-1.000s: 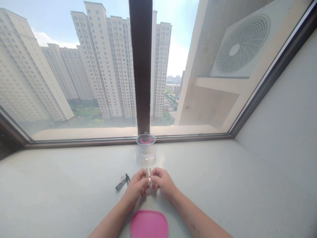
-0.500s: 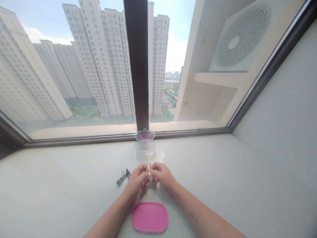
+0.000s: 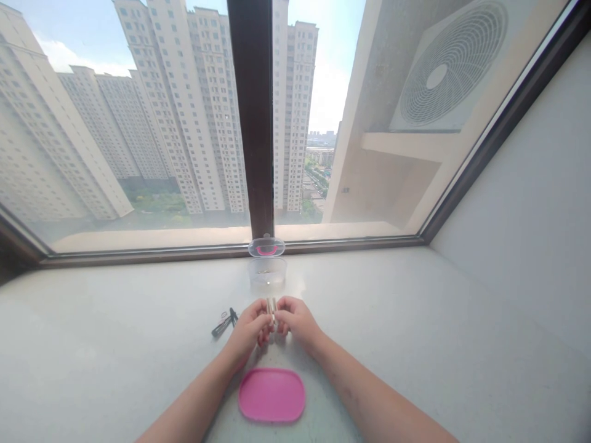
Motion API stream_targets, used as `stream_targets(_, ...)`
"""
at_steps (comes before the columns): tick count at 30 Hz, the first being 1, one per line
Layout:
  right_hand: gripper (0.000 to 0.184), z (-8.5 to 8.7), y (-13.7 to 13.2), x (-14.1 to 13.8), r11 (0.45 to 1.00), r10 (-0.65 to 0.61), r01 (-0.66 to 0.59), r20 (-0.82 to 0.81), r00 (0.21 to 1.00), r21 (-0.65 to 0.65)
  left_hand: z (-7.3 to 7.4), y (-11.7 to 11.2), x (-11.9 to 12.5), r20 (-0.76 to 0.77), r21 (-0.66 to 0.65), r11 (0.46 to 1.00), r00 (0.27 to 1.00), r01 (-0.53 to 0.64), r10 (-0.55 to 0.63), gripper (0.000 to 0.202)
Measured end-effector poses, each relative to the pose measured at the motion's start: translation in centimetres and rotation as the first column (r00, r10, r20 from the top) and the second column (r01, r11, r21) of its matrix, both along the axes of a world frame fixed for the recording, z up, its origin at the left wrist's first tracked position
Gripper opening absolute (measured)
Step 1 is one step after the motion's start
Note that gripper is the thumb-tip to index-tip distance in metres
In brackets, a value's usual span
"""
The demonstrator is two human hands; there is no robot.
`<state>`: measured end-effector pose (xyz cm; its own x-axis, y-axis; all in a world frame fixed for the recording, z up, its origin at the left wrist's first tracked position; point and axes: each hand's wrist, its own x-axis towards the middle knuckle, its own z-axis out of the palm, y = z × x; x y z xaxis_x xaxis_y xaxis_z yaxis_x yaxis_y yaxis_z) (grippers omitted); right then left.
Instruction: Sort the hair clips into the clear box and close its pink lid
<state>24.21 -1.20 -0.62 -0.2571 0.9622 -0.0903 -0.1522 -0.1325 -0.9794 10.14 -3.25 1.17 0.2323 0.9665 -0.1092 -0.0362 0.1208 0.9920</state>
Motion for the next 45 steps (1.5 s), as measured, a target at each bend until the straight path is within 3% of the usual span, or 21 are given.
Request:
stream_targets(34,0.014,0.47,-0.19,0.22,1.000,0.011,-0.011,-0.011,1.000,-0.009,0.01,0.00,0.08,0.029,-0.014,1.000,1.000,0.000,0.000,0.013)
stream_targets(45,0.017,0.49,-0.58,0.27,0.998,-0.020,0.028,-0.139,0.990,0.056,0.13,-0.21,0.26,0.042,0.029,0.991,0.991,-0.129,0.128,0.017)
